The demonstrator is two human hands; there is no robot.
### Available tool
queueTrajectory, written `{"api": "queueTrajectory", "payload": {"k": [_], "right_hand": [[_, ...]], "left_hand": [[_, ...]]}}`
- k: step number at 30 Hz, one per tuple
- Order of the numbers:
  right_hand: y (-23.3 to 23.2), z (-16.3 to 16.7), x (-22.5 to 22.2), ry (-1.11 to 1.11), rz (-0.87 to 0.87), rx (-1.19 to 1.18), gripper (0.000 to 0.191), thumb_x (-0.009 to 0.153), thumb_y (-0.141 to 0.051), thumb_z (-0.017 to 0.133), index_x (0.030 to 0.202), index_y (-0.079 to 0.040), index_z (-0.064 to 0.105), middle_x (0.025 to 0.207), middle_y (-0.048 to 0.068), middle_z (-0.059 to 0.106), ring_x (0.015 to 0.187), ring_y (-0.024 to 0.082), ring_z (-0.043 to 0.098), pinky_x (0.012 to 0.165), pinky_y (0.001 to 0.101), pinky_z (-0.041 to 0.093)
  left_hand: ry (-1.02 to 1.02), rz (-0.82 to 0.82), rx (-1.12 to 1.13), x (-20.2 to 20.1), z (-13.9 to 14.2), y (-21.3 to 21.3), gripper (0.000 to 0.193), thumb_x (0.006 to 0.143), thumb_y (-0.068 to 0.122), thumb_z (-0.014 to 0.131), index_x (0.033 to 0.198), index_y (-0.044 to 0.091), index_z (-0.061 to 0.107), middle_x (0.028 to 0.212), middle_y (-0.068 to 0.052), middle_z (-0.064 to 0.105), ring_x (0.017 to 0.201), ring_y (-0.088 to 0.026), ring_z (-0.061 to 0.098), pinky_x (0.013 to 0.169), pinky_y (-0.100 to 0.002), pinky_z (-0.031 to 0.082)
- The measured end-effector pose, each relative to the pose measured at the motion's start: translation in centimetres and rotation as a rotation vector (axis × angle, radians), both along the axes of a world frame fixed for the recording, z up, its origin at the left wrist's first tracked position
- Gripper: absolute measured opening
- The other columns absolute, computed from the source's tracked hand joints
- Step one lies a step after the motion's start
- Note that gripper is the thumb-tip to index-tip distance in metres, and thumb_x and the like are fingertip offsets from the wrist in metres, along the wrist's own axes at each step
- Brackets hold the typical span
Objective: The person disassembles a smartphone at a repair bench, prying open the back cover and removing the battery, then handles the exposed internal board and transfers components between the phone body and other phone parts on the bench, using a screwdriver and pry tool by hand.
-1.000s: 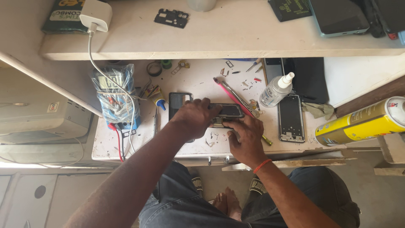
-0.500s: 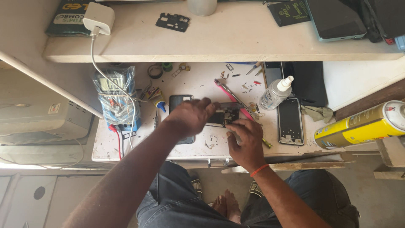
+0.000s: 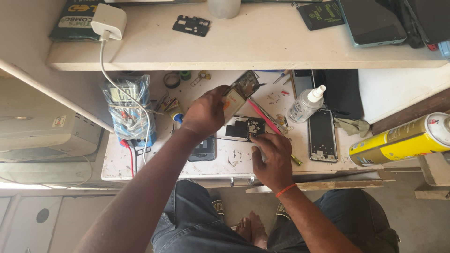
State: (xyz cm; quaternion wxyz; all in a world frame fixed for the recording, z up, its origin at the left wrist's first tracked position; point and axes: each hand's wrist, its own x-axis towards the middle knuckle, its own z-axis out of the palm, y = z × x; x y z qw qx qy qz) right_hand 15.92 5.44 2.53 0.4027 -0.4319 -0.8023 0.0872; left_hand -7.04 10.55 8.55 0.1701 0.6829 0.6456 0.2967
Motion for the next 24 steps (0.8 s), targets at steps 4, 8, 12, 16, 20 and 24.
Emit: {"api": "queueTrajectory", "payload": {"k": [4, 8, 12, 16, 20, 24], "right_hand": [[0.0, 0.2, 0.1, 0.044, 0.024, 0.025, 0.029, 0.086, -0.008, 0.072, 0.115, -0.01, 0.071, 0.112, 0.007, 0.067, 0.112, 0.029, 0.059, 0.103, 0.0443, 0.042], [-0.2, 0.5, 0.3, 0.079, 0.061, 0.072, 0.035, 0.089, -0.017, 0.076, 0.122, -0.007, 0.068, 0.116, 0.009, 0.067, 0.113, 0.031, 0.059, 0.103, 0.0457, 0.042], [-0.3, 0.9, 0.6, 0.081, 0.116, 0.081, 0.036, 0.092, -0.024, 0.077, 0.123, -0.007, 0.068, 0.118, 0.008, 0.069, 0.115, 0.029, 0.06, 0.104, 0.0454, 0.043], [-0.5, 1.2, 0.5, -0.007, 0.158, 0.102, 0.037, 0.09, -0.023, 0.076, 0.124, -0.008, 0.07, 0.118, 0.009, 0.068, 0.112, 0.03, 0.059, 0.103, 0.0458, 0.043], [-0.5, 1.2, 0.5, -0.062, 0.158, 0.116, 0.036, 0.09, -0.022, 0.075, 0.123, -0.01, 0.072, 0.122, 0.009, 0.068, 0.114, 0.03, 0.059, 0.105, 0.0452, 0.043], [-0.6, 1.0, 0.4, -0.07, 0.159, 0.121, 0.039, 0.091, -0.021, 0.075, 0.126, -0.005, 0.071, 0.132, 0.008, 0.067, 0.119, 0.03, 0.059, 0.107, 0.0443, 0.043]], "left_hand": [[-0.631, 0.11, -0.232, -0.1, -2.3, 0.0, 0.036, 0.103, 0.024, 0.05, 0.132, 0.007, 0.064, 0.11, -0.014, 0.076, 0.099, -0.023, 0.075, 0.086, -0.037, 0.06], [-0.944, 0.194, -0.528, 0.4, -4.4, -1.0, 0.04, 0.103, 0.029, 0.049, 0.134, 0.008, 0.064, 0.112, -0.011, 0.076, 0.097, -0.022, 0.074, 0.08, -0.04, 0.062], [-1.092, 0.217, -0.623, 1.7, -5.7, -1.9, 0.041, 0.102, 0.03, 0.05, 0.135, 0.01, 0.062, 0.113, -0.009, 0.074, 0.097, -0.022, 0.073, 0.079, -0.044, 0.062], [-1.171, 0.241, -0.641, 2.6, -6.5, -2.4, 0.043, 0.101, 0.032, 0.052, 0.139, 0.013, 0.059, 0.119, -0.009, 0.072, 0.104, -0.022, 0.071, 0.084, -0.044, 0.059], [-1.181, 0.257, -0.644, 3.1, -6.6, -2.8, 0.047, 0.099, 0.036, 0.053, 0.141, 0.015, 0.058, 0.126, -0.008, 0.07, 0.112, -0.022, 0.068, 0.089, -0.046, 0.057], [-1.219, 0.38, -0.642, 3.3, -6.1, -3.1, 0.052, 0.097, 0.043, 0.054, 0.143, 0.019, 0.055, 0.129, -0.006, 0.067, 0.116, -0.022, 0.065, 0.091, -0.046, 0.053]]}}
